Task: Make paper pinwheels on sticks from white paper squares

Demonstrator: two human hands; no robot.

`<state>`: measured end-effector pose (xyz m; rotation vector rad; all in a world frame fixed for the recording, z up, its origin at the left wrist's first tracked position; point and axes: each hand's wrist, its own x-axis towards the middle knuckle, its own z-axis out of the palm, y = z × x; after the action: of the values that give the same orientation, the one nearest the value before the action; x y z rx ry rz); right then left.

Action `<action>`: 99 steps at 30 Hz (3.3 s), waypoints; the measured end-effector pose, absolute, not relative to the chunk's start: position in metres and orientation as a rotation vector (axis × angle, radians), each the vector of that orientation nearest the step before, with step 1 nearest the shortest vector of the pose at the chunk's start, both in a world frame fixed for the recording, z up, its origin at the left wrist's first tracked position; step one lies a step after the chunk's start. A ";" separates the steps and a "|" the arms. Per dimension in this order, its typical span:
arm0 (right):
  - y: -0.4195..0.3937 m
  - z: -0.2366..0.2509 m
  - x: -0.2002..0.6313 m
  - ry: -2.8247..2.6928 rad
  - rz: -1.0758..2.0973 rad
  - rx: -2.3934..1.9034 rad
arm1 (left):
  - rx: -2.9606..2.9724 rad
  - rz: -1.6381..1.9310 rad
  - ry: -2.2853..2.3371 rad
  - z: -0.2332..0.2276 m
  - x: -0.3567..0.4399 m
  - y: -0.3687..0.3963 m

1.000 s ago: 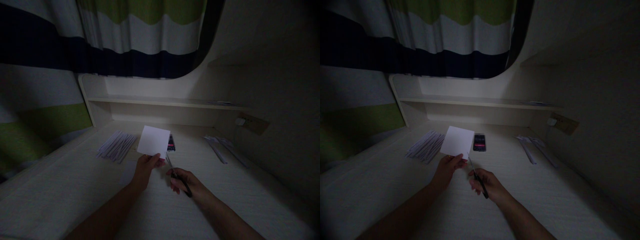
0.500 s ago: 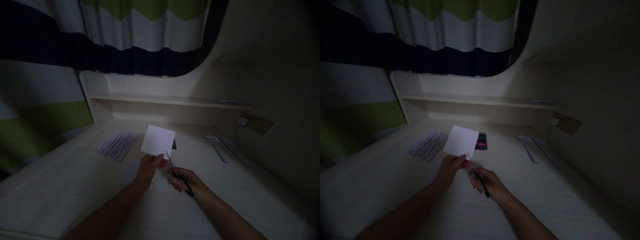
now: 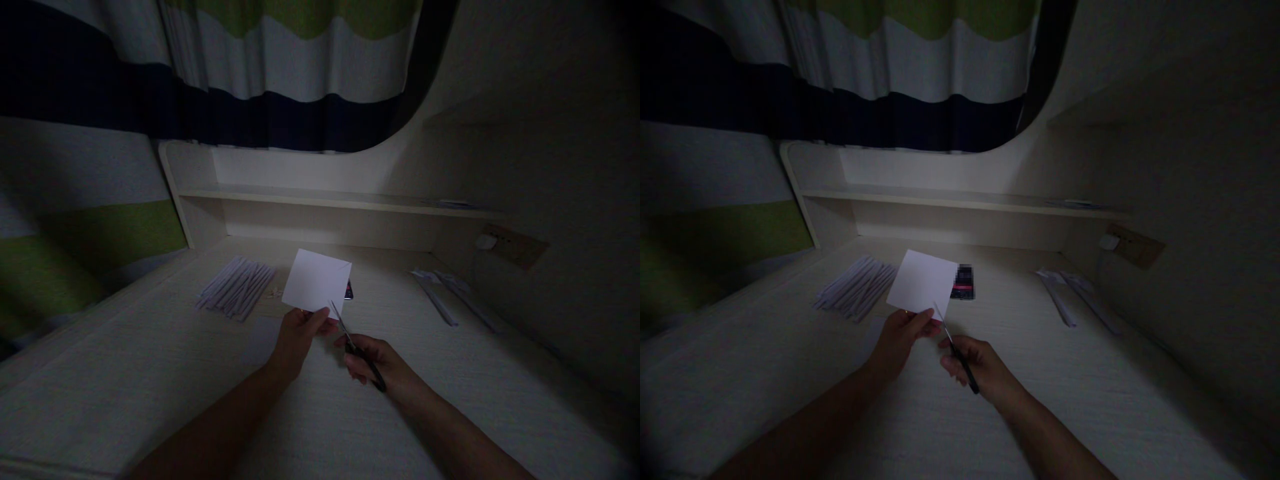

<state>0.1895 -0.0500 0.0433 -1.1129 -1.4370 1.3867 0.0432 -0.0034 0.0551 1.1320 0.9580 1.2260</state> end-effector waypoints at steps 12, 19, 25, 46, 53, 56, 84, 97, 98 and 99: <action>-0.051 0.045 0.187 -1.410 1.385 -1.126 | 1.128 1.218 0.938 0.056 0.043 -0.004; -0.049 0.040 0.188 -1.422 1.354 -1.156 | 1.142 1.201 0.928 0.055 0.041 -0.004; -0.048 0.036 0.189 -1.438 1.333 -1.147 | 1.191 1.183 0.959 0.056 0.041 -0.005; -0.046 0.032 0.189 -1.393 1.331 -1.162 | 1.242 1.148 0.933 0.056 0.039 -0.007; -0.047 0.032 0.190 -1.373 1.326 -1.155 | 1.260 1.128 0.939 0.056 0.039 -0.007; -0.047 0.032 0.190 -1.361 1.324 -1.153 | 1.252 1.128 0.934 0.056 0.038 -0.007; -0.047 0.033 0.193 -1.404 1.295 -1.204 | 0.994 1.403 0.778 0.060 0.039 -0.006; -0.049 0.033 0.192 -1.377 1.313 -1.202 | 1.024 1.398 0.787 0.060 0.040 -0.007; -0.049 0.034 0.192 -1.380 1.310 -1.206 | 1.019 1.397 0.784 0.061 0.040 -0.008; -0.049 0.034 0.192 -1.386 1.311 -1.211 | 1.014 1.395 0.786 0.061 0.040 -0.008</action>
<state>0.1918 -0.0490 0.0342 -1.2115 -1.3861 1.3107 0.0400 -0.0079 0.0612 1.0144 0.7856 1.3951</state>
